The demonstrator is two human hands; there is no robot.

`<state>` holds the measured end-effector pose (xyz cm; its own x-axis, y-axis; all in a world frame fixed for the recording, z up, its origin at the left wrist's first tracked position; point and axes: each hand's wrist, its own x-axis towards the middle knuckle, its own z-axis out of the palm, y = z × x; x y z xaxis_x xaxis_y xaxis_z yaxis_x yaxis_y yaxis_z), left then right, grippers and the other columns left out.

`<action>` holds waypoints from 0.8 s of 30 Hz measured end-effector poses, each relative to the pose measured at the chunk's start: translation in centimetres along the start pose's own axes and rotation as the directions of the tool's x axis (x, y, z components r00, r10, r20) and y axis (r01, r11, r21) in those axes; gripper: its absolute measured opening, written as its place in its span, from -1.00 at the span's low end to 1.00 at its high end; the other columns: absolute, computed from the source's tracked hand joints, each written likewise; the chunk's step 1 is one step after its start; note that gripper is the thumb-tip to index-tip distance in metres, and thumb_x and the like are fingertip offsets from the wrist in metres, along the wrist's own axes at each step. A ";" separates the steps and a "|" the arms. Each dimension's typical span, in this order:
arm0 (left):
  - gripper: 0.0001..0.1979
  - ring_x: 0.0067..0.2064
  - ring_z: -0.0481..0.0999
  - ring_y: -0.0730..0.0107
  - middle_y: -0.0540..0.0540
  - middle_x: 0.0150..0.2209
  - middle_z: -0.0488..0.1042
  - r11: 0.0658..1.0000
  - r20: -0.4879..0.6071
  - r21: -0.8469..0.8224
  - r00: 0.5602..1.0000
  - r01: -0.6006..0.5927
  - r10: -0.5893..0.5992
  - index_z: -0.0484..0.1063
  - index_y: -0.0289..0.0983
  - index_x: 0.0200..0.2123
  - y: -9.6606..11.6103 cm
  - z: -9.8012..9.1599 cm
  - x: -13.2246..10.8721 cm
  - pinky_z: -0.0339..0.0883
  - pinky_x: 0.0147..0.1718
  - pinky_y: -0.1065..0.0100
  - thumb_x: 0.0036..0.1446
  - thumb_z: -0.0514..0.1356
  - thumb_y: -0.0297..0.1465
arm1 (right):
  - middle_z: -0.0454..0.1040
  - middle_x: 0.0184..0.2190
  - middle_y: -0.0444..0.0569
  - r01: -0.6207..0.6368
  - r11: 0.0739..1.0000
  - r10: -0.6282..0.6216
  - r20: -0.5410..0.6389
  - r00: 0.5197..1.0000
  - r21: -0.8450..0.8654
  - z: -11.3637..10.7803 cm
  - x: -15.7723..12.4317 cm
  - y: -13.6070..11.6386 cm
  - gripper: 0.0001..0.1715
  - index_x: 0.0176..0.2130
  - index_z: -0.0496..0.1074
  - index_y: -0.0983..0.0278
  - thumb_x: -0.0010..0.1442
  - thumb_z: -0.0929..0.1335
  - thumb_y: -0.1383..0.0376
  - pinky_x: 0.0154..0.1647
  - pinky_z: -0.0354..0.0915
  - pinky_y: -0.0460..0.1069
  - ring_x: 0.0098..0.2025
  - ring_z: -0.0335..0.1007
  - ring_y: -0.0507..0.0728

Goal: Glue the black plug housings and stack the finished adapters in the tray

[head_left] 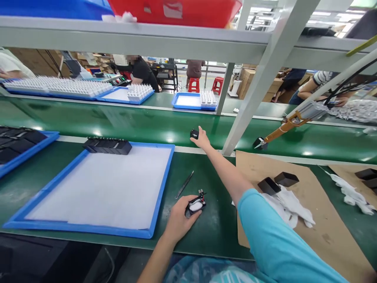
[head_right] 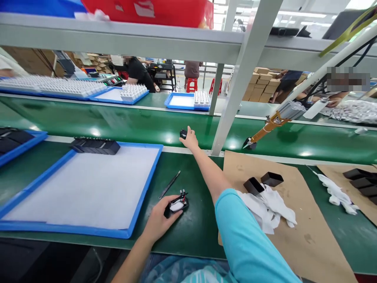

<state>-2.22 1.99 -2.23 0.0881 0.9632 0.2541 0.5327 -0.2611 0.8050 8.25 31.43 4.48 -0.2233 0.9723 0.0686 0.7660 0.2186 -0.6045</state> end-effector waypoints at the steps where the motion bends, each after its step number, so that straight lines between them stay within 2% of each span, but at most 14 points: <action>1: -0.67 -0.04 0.57 0.18 -0.14 -0.06 0.56 1.000 0.009 0.004 1.000 -0.003 0.003 0.41 -0.18 -0.01 -0.1 0.0 0.0 0.47 -0.04 0.14 0.12 0.27 -0.39 | 0.24 0.22 0.25 0.000 1.000 0.000 0.010 1.000 -0.004 0.3 0.6 -0.2 -0.32 0.27 0.14 0.32 0.26 0.35 0.16 0.07 0.36 0.23 0.13 0.35 0.28; 3: -0.66 -0.04 0.56 0.19 -0.14 -0.06 0.56 1.000 0.016 0.014 1.000 -0.013 0.013 0.41 -0.18 -0.01 -0.3 0.1 -0.1 0.47 -0.05 0.15 0.12 0.27 -0.39 | 0.38 0.11 0.10 0.020 1.000 -0.020 0.036 0.999 -0.012 0.6 1.1 -0.4 -0.52 0.14 0.31 0.28 0.29 0.34 0.17 0.02 0.41 0.20 0.04 0.41 0.20; 5: -0.65 -0.04 0.56 0.20 -0.13 -0.06 0.56 0.999 0.017 0.020 0.999 -0.033 0.033 0.40 -0.18 0.00 -0.5 0.2 -0.2 0.46 -0.05 0.17 0.12 0.27 -0.39 | 0.42 0.06 0.05 0.050 0.999 -0.049 0.074 0.996 -0.019 0.6 0.5 -0.1 -0.60 0.07 0.36 0.28 0.30 0.33 0.17 -0.01 0.43 0.17 0.00 0.44 0.16; 8: -0.65 -0.03 0.56 0.22 -0.11 -0.06 0.55 0.998 0.019 0.030 0.998 -0.063 0.062 0.39 -0.18 0.01 -0.5 0.3 -0.3 0.46 -0.05 0.19 0.13 0.26 -0.39 | 0.45 0.01 0.05 0.103 0.994 -0.096 0.132 0.987 -0.045 0.1 -2.3 1.2 -0.57 0.11 0.34 0.27 0.30 0.33 0.17 -0.05 0.44 0.13 -0.06 0.47 0.14; 12: -0.68 -0.06 0.57 0.22 -0.09 -0.07 0.56 0.995 0.029 0.060 0.997 -0.079 0.078 0.39 -0.18 0.00 -0.5 0.3 -0.3 0.48 -0.09 0.20 0.14 0.25 -0.38 | 0.55 -0.06 0.01 0.181 0.975 -0.155 0.182 0.971 -0.132 -1.8 -8.4 3.6 -0.46 0.19 0.26 0.19 0.25 0.35 0.20 -0.05 0.39 0.04 -0.12 0.51 0.14; 14: -0.68 -0.08 0.58 0.22 -0.08 -0.08 0.56 0.993 0.035 0.074 0.995 -0.094 0.092 0.39 -0.17 -0.01 -0.6 0.3 -0.3 0.49 -0.11 0.21 0.15 0.24 -0.37 | 0.56 -0.06 0.02 0.210 0.959 -0.170 0.207 0.963 -0.190 -3.0 -11.1 4.2 -0.44 0.19 0.26 0.20 0.25 0.34 0.13 -0.08 0.38 0.03 -0.11 0.52 0.17; 16: -0.69 -0.09 0.58 0.23 -0.08 -0.09 0.57 0.990 0.036 0.087 0.993 -0.113 0.110 0.39 -0.16 0.00 -0.7 0.4 -0.3 0.50 -0.12 0.22 0.16 0.24 -0.35 | 0.55 -0.03 0.04 0.230 0.941 -0.174 0.226 0.958 -0.250 -4.3 -12.6 4.2 -0.36 0.21 0.25 0.20 0.25 0.31 -0.01 -0.10 0.39 0.02 -0.08 0.52 0.19; 19: -0.70 -0.11 0.59 0.24 -0.07 -0.10 0.57 0.986 0.022 0.109 0.992 -0.124 0.123 0.39 -0.16 -0.01 -1.0 0.5 -0.3 0.51 -0.15 0.24 0.17 0.23 -0.33 | 0.45 0.11 0.06 0.242 0.902 -0.171 0.218 0.961 -0.357 -5.7 -12.1 3.0 -0.31 0.25 0.18 0.15 0.29 0.19 -0.13 -0.07 0.39 0.04 0.06 0.45 0.21; 21: -0.71 -0.12 0.60 0.24 -0.07 -0.11 0.57 0.985 0.012 0.121 0.993 -0.120 0.119 0.39 -0.16 -0.01 -1.1 0.5 -0.3 0.51 -0.17 0.25 0.18 0.23 -0.32 | 0.40 0.15 0.08 0.229 0.864 -0.151 0.203 0.967 -0.448 -6.0 -10.2 2.1 -0.39 0.25 0.17 0.16 0.34 0.16 -0.05 -0.02 0.39 0.09 0.10 0.40 0.21; 24: -0.70 -0.12 0.60 0.23 -0.08 -0.11 0.58 0.986 0.001 0.120 0.993 -0.116 0.117 0.39 -0.17 -0.01 -1.2 0.5 -0.3 0.51 -0.17 0.26 0.18 0.23 -0.31 | 0.42 0.07 0.07 0.173 0.786 -0.057 0.209 0.976 -0.594 -5.8 -6.2 1.6 -0.53 0.15 0.30 0.27 0.33 0.28 0.11 0.02 0.40 0.18 0.02 0.43 0.18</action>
<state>-2.47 2.06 -3.49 0.1505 0.9261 0.3460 0.6159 -0.3616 0.6999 14.35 26.22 7.64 -0.3876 0.9196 -0.0644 0.9213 0.3888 0.0080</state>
